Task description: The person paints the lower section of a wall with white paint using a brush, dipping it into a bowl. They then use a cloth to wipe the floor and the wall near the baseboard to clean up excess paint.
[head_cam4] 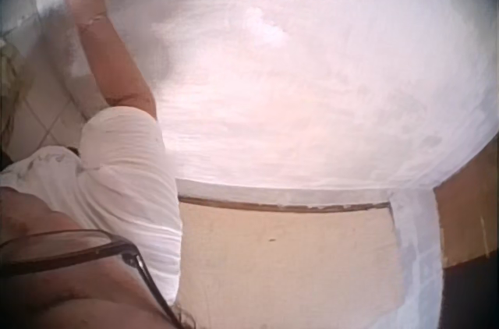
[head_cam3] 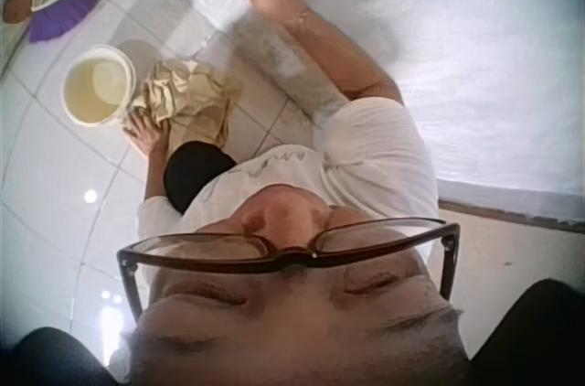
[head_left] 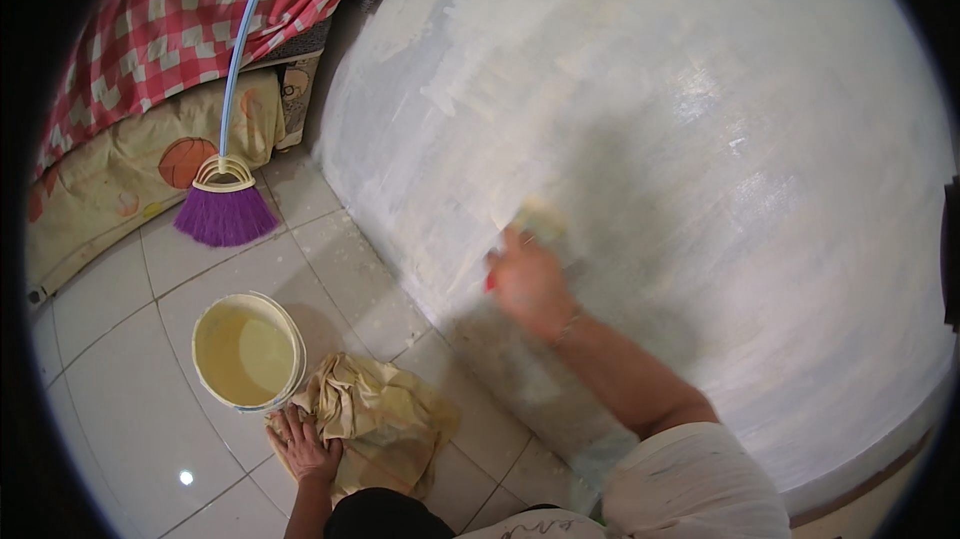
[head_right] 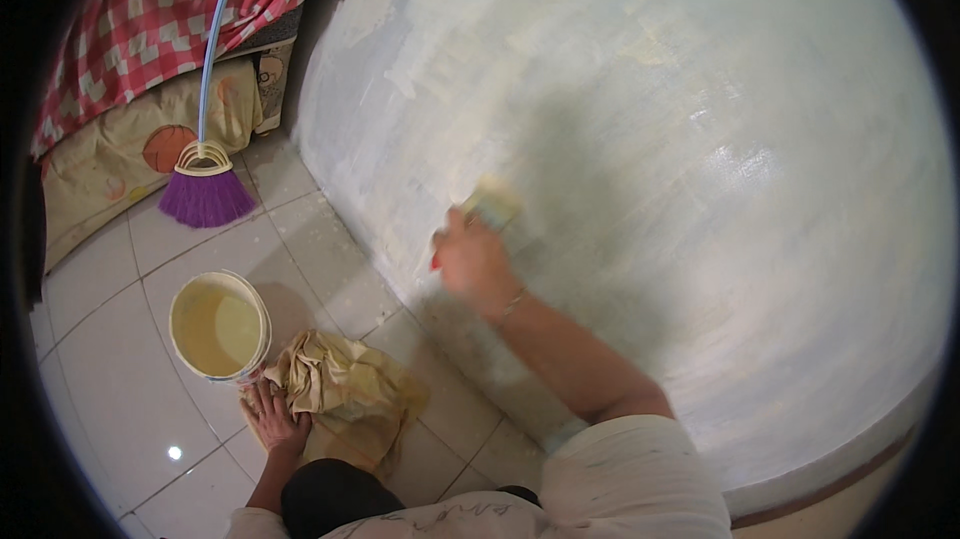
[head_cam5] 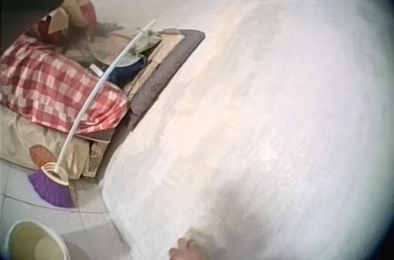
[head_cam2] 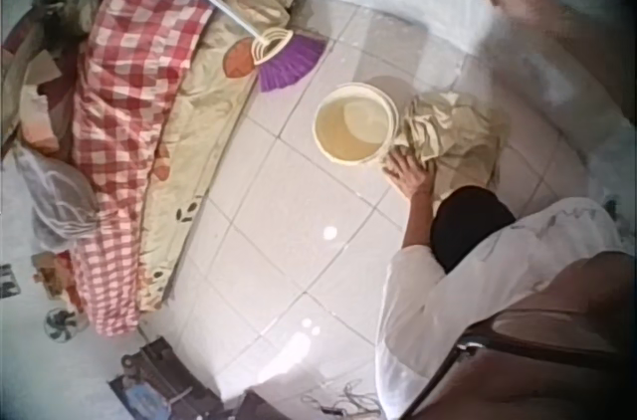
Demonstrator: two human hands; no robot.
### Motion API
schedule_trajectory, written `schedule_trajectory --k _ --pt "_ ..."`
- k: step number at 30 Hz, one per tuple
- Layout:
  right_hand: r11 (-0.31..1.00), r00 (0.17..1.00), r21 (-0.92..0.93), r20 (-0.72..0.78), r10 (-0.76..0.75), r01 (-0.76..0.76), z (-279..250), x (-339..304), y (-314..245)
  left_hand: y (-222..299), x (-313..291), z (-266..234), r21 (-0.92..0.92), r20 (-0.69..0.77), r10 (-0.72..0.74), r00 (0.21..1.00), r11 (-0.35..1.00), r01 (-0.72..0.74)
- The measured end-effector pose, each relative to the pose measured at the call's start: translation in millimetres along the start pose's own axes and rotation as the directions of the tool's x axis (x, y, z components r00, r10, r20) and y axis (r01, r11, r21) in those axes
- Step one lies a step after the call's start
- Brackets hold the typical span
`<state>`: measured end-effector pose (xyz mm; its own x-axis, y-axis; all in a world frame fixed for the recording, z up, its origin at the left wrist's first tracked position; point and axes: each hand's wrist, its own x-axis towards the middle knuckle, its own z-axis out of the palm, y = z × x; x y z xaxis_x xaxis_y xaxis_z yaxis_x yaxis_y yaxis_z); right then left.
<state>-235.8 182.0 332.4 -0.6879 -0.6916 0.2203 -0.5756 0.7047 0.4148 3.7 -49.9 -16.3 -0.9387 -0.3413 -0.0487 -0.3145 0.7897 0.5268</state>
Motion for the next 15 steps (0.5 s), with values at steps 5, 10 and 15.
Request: schedule_trajectory --k 5,10,15 --pt "0.874 0.980 0.449 0.152 0.131 -0.186 84 -24 -26 0 -2 -1 -0.009 -0.023 0.001 1.000 1.000 -0.001" --pt "0.806 0.946 0.538 -0.044 0.321 -0.248 42 -11 54 2 -5 6 0.000 -0.021 0.009 1.000 1.000 -0.009" --pt "0.955 0.799 0.135 -0.524 0.296 -0.265 -127 14 44 -1 0 -5 0.033 -0.018 -0.021 1.000 0.999 0.022"
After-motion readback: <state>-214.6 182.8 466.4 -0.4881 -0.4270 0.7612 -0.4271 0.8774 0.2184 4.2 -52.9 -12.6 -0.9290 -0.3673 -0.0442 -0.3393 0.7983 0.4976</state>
